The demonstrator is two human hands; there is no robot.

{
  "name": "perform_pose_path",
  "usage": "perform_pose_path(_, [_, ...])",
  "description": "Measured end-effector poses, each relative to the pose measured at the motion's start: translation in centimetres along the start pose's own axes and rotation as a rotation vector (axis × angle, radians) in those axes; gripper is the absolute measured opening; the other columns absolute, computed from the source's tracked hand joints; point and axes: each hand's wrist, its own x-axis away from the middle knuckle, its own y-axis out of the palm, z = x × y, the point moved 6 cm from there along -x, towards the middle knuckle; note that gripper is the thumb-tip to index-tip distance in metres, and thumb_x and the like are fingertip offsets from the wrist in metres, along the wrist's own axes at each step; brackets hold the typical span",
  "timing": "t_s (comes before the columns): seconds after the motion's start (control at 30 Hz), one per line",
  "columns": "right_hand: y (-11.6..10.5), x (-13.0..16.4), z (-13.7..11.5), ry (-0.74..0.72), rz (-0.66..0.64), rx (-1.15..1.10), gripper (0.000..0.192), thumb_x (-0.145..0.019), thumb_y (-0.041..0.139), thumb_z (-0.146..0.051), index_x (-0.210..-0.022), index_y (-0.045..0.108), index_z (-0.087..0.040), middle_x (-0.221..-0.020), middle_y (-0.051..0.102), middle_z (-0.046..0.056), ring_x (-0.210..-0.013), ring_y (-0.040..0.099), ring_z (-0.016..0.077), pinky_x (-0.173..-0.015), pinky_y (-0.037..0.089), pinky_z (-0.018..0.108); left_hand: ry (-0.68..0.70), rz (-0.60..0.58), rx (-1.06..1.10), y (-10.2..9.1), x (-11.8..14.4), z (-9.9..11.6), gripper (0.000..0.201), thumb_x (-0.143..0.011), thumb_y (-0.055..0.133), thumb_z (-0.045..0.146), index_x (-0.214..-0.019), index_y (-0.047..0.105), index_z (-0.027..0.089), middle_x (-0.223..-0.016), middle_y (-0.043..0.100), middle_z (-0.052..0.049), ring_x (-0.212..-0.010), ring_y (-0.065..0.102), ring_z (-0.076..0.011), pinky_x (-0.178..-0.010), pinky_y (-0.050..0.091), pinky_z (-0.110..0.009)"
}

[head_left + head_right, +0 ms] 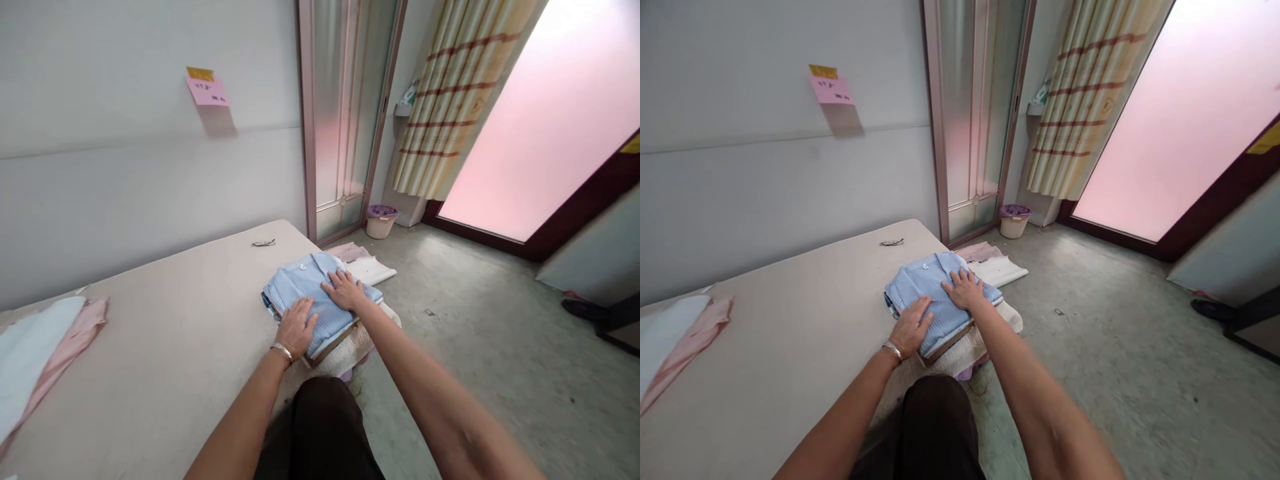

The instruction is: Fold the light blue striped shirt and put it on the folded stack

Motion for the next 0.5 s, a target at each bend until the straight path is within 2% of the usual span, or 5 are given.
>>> perform_pose_path(0.1, [-2.0,3.4,-0.7,-0.100,0.154,-0.051,0.059,-0.104,0.032,-0.055,-0.155,0.037,-0.024,-0.162,0.034,0.009,-0.151,0.020,0.0305,-0.117,0.025,0.055,0.110,0.131,-0.017,-2.8,2.9,0.0,0.059,-0.100,0.042,0.045,-0.148,0.047,0.012,-0.154,0.047,-0.018,-0.146,0.038,-0.0301,-0.122,0.027,-0.051])
perform_pose_path(0.17, [-2.3,6.3,-1.0,-0.182,0.262,-0.103,0.053,-0.105,0.033,-0.049,-0.149,0.045,-0.022,-0.154,0.046,0.009,-0.149,0.026,0.0280,-0.117,0.029,0.048,0.203,0.125,-0.082,-3.0,4.6,0.8,0.064,-0.094,0.054,0.049,-0.147,0.048,0.013,-0.153,0.047,-0.018,-0.146,0.038,-0.0331,-0.122,0.024,-0.054])
perform_pose_path(0.23, [-1.8,8.8,-1.0,-0.244,0.306,-0.115,0.049,-0.105,0.034,-0.045,-0.145,0.050,-0.022,-0.149,0.052,0.008,-0.148,0.029,0.0268,-0.117,0.029,0.046,0.265,0.079,-0.150,-2.1,5.6,1.7,0.065,-0.090,0.060,0.045,-0.146,0.049,0.014,-0.152,0.048,-0.018,-0.145,0.037,-0.0360,-0.122,0.023,-0.056])
perform_pose_path(0.33, [-0.3,11.1,-0.7,-0.319,0.280,-0.057,0.047,-0.105,0.039,-0.046,-0.144,0.053,-0.024,-0.151,0.050,0.007,-0.149,0.027,0.0269,-0.119,0.024,0.049,0.279,0.025,-0.246,-0.2,5.7,2.7,0.052,-0.090,0.055,0.025,-0.140,0.054,0.011,-0.146,0.054,-0.020,-0.141,0.043,-0.0358,-0.120,0.027,-0.057])
perform_pose_path(0.5, [0.7,11.8,0.7,-0.382,0.197,0.020,0.064,-0.096,0.053,-0.059,-0.149,0.049,-0.024,-0.157,0.043,0.008,-0.150,0.025,0.0298,-0.121,0.019,0.053,0.254,0.004,-0.364,1.2,4.8,3.1,0.052,-0.085,0.043,0.005,-0.135,0.057,0.009,-0.137,0.060,-0.020,-0.132,0.052,-0.0317,-0.116,0.034,-0.052])
